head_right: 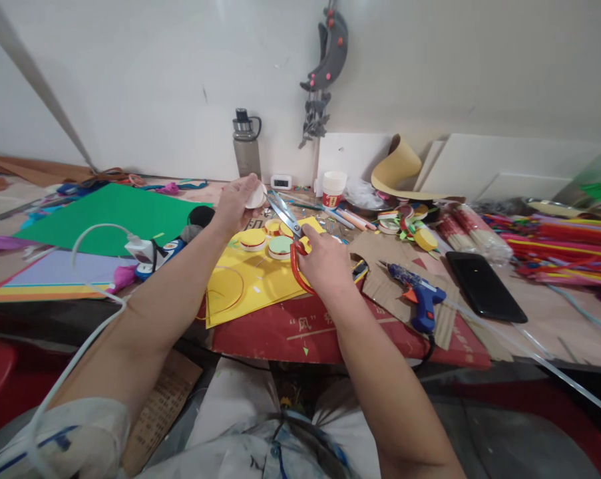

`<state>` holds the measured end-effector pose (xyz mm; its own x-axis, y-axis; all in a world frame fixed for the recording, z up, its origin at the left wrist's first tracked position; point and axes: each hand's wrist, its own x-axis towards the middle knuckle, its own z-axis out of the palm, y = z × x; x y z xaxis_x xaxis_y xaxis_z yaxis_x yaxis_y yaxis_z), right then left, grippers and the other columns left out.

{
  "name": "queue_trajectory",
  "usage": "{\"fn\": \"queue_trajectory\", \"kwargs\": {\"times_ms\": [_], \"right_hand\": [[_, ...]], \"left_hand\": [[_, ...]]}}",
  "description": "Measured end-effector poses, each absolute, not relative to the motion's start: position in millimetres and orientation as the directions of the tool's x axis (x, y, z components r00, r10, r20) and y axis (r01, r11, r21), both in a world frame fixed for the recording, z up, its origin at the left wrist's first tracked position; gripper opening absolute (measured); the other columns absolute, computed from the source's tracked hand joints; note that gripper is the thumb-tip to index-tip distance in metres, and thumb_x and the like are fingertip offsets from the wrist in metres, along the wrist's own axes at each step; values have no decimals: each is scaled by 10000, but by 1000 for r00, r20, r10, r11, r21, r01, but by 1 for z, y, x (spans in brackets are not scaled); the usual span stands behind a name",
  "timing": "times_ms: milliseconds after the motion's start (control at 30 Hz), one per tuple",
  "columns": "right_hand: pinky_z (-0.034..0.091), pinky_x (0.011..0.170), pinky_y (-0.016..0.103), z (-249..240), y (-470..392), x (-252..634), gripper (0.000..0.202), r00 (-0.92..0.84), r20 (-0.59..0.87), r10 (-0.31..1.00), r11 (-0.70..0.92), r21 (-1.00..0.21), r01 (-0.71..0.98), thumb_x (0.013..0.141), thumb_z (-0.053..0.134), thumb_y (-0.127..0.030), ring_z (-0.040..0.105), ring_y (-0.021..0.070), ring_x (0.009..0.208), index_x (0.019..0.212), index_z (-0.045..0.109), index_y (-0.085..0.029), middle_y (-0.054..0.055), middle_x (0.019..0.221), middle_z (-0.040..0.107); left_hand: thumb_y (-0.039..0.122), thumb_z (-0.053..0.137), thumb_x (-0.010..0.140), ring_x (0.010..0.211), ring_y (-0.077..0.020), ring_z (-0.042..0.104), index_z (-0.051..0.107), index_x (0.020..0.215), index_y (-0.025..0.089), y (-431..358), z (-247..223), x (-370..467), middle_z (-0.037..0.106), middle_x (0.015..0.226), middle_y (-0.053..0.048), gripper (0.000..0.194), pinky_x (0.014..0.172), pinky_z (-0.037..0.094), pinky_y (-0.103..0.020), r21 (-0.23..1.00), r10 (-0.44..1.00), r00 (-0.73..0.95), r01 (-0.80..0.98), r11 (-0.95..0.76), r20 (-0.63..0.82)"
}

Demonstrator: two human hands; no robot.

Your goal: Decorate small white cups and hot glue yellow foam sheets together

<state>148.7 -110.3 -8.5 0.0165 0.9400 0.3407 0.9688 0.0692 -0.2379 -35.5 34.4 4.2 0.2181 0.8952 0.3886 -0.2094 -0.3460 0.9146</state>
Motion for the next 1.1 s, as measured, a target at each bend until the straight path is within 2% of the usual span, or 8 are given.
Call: {"fn": "queue_trajectory", "kwargs": {"times_ms": [233, 333, 533, 900, 1100], "right_hand": [[444, 764, 342, -7, -113, 147, 420, 36, 339, 940, 43, -222, 974, 979, 523, -269, 709, 301, 960, 1366, 670, -200, 152, 1073, 780], [438, 753, 343, -6, -114, 145, 413, 50, 343, 938, 23, -204, 979, 991, 506, -275, 711, 304, 961, 1366, 664, -205, 153, 1075, 779], [419, 722, 343, -5, -115, 145, 376, 80, 343, 936, -26, -158, 987, 1005, 484, -304, 723, 311, 943, 1314, 674, -203, 149, 1029, 789], [412, 731, 327, -2, -115, 145, 367, 62, 305, 950, -15, -152, 988, 1030, 462, -325, 719, 290, 974, 1317, 668, -227, 131, 1066, 790], [393, 698, 321, -2, -115, 145, 341, 68, 293, 954, -25, -149, 988, 1022, 473, -319, 719, 286, 922, 1283, 677, -236, 129, 1017, 791]], "left_hand": [[723, 730, 821, 374, -76, 486, 633, 753, 190, 39, 0, -38, 650, 575, -14, 546, 339, 310, -201, 906, 867, 270, -199, -375, 418], [724, 710, 839, 373, -74, 497, 634, 770, 189, 34, 3, -36, 659, 583, -16, 545, 340, 312, -199, 917, 882, 261, -185, -354, 393], [684, 672, 897, 366, -56, 498, 628, 796, 172, 21, 12, -27, 656, 599, -15, 524, 325, 233, -186, 924, 900, 221, -162, -346, 375], [620, 625, 963, 397, -50, 503, 606, 807, 171, 14, 19, -28, 645, 618, -4, 476, 369, 300, -164, 943, 927, 176, -18, -332, 330], [605, 641, 960, 392, -58, 513, 622, 820, 171, 20, 14, -29, 660, 627, -11, 457, 362, 278, -181, 939, 918, 199, -51, -340, 343]]}}
